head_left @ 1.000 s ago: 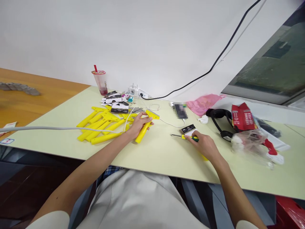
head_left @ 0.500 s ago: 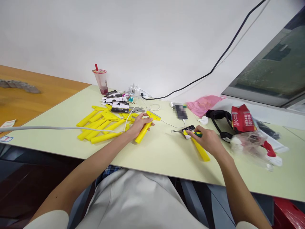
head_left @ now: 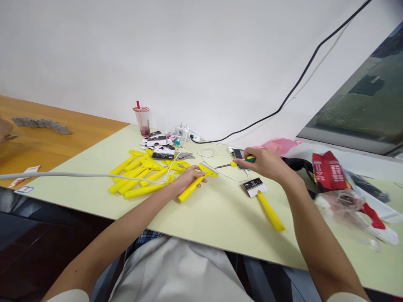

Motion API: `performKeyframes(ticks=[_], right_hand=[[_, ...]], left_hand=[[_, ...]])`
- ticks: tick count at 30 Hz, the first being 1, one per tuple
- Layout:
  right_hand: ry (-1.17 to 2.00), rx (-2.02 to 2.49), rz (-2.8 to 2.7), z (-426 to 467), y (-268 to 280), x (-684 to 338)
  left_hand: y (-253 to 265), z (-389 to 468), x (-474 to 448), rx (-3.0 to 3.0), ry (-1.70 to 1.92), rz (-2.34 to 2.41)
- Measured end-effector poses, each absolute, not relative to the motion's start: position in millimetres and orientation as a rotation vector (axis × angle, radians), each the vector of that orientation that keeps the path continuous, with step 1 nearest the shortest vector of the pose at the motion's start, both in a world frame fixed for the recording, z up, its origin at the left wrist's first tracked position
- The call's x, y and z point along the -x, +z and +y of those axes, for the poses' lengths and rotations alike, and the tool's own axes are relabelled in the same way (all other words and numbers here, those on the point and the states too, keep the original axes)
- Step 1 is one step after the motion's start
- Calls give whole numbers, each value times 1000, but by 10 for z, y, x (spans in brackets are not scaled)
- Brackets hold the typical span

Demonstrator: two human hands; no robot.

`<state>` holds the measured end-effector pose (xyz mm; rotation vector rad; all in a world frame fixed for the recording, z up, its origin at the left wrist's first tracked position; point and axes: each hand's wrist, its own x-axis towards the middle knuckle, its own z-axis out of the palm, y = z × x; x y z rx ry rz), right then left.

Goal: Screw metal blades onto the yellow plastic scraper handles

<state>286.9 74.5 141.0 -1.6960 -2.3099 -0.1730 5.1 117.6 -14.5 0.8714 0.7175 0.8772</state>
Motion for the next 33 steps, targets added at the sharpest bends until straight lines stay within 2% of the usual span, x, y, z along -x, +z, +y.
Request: performKeyframes(ticks=[8,33], right_hand=[[-100,1635,-2431,1016,1299,-2781],[-86,1685,-2456,1083,1244,-2838]], left_hand=[[-179,1229,-9,-894,862,722],[-102,1212,-21,-901,832,749]])
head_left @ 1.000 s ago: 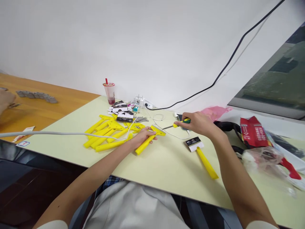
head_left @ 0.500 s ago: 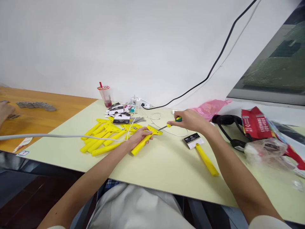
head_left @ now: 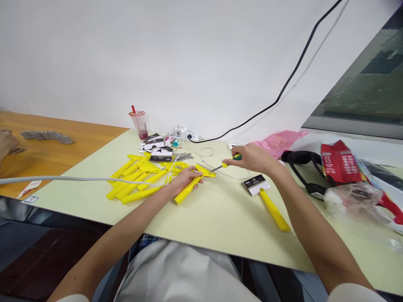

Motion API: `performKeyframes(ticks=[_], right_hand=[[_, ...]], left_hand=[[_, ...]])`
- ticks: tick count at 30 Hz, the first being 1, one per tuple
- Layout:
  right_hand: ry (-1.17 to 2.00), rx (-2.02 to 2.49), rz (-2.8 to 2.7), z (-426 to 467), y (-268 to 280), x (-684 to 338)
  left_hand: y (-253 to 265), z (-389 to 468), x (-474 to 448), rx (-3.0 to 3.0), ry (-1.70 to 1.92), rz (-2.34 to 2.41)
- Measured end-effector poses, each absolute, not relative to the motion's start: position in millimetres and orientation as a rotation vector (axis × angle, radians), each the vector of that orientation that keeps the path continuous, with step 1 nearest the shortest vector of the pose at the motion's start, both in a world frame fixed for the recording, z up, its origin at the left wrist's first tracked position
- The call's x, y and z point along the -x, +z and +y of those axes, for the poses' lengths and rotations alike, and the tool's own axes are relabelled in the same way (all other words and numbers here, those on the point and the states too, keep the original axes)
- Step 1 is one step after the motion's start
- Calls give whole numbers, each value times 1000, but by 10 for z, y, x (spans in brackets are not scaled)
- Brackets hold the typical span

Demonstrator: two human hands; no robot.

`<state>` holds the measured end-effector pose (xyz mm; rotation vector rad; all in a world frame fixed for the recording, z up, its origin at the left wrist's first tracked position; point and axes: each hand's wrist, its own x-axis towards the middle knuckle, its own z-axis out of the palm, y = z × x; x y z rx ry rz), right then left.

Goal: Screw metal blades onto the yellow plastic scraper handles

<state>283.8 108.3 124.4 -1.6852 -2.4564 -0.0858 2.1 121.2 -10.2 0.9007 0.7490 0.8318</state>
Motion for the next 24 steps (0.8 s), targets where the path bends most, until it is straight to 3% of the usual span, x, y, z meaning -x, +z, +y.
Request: performKeyframes(ticks=[24], right_hand=[[-95,1717,-2470,1088,1229,-2817]], left_hand=[[-129,1226,-29,-907,835,751]])
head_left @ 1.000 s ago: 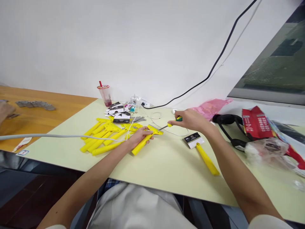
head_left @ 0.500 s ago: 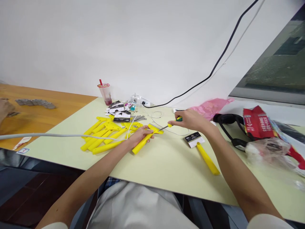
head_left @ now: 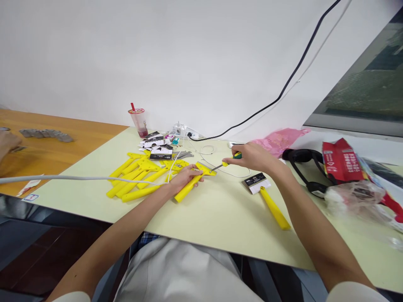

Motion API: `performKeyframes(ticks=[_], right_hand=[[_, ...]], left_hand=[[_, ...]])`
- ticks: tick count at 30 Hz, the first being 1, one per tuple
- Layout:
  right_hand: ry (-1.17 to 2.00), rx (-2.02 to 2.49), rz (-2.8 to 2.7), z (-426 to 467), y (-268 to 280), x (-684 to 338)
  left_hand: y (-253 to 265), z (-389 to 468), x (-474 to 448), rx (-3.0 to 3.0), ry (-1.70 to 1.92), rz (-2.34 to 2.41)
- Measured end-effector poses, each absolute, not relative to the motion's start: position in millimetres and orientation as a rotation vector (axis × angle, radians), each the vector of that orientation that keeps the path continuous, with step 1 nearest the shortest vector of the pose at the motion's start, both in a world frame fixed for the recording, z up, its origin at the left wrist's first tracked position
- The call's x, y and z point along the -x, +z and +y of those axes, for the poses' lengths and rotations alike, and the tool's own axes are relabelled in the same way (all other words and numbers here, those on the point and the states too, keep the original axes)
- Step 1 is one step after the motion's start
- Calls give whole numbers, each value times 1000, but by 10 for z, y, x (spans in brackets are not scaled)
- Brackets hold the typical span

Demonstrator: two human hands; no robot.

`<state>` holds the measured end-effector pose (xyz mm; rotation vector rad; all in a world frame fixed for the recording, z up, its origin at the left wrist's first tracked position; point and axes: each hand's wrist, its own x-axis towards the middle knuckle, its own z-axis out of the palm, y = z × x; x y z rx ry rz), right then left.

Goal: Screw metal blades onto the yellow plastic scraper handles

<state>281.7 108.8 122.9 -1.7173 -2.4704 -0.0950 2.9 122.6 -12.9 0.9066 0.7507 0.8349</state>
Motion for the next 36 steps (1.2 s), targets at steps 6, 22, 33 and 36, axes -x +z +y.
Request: performKeyframes(ticks=[6,22,33,36], right_hand=[[-81,1710,-2481,1070,1238,-2791],[-68,1723,-2447,1079,1254,-2857],[161,1622,-1787,1497,817,-3830],[193,1662,-1622,1485,319,-4040]], left_hand=[[-124,1225,-34,-893,835,763],[-132,1223,-24,-918,835,751],[-34,1178,-30,-858,1014,665],[-25,1162,-35,-838,1055,648]])
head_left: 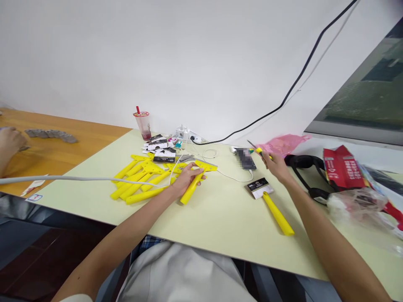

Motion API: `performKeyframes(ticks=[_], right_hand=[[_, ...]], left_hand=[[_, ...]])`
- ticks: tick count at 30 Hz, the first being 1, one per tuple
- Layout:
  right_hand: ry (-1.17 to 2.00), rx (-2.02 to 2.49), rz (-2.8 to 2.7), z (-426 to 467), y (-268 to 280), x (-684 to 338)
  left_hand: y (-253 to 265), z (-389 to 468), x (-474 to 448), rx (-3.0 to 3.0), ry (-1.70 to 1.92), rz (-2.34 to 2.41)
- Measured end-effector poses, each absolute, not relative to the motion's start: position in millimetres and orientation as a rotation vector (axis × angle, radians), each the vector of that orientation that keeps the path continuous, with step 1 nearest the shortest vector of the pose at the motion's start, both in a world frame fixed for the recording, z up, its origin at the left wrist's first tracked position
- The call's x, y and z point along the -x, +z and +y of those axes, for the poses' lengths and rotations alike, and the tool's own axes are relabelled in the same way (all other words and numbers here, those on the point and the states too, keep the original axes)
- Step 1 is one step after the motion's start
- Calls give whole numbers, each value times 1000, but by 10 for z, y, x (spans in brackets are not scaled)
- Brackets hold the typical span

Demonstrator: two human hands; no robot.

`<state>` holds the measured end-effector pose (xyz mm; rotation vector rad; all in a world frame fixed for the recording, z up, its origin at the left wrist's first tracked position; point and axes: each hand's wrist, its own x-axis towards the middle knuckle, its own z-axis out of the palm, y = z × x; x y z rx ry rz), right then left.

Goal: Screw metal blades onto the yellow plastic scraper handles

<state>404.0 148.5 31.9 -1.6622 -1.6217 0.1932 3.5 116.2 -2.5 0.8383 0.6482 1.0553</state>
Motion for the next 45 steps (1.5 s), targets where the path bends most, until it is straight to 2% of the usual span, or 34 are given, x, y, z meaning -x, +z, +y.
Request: performKeyframes(ticks=[3,7,38,45], right_hand=[[90,1703,-1535,1341,-84,-4153],[32,1717,-1554,1217,-265,-4238],[127,1693,-1812,1426,-240,-4039],[284,1596,-1922,1621,-176,-3835]], left_hand=[[-36,1160,-50,-818,1056,647],[-29,1157,-65,-839,1024,640],[99,1095,7,-882,1074,461],[151,1066,38,-885,1080,452]])
